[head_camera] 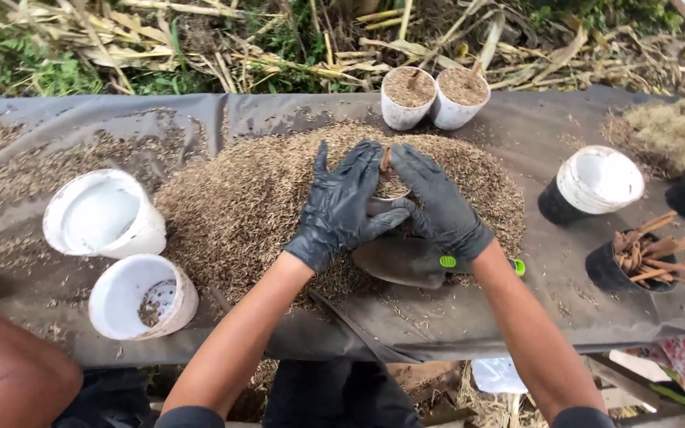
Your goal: Filling small plastic pots with a soil and seed mixture using hands and a hand trowel on an outdoor work surface.
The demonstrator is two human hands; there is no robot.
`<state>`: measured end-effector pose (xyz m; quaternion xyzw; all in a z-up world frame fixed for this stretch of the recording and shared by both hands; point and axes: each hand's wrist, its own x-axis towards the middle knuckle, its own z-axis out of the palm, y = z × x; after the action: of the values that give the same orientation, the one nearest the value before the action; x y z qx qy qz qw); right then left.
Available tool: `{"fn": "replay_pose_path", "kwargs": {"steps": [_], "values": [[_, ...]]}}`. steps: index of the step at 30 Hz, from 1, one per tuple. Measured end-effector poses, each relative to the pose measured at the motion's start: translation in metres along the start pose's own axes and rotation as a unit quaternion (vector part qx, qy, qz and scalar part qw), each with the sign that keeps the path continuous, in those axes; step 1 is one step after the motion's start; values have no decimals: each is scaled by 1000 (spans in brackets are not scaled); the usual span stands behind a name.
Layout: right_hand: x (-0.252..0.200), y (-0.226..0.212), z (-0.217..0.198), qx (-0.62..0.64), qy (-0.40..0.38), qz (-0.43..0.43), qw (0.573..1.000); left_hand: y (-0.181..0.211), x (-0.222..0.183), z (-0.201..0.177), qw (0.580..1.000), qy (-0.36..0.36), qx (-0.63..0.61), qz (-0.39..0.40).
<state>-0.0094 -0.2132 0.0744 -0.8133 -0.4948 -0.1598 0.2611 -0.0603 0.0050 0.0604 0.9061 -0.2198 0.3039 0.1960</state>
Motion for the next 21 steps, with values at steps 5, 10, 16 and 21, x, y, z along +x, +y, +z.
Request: {"fn": "replay_pose_path", "kwargs": {"steps": [5, 10, 16, 21], "values": [[0, 1, 2, -73, 3, 7, 997, 25, 0, -10, 997, 24, -10, -68], [-15, 8, 17, -147, -11, 14, 989, 14, -1, -6, 995, 75, -38, -53], [-5, -18, 7, -199, -3, 12, 980, -9, -3, 9, 973, 184, -95, 103], [-2, -23, 2, -158, 16, 6, 987, -13, -22, 20, 997, 46, -56, 28]]}}
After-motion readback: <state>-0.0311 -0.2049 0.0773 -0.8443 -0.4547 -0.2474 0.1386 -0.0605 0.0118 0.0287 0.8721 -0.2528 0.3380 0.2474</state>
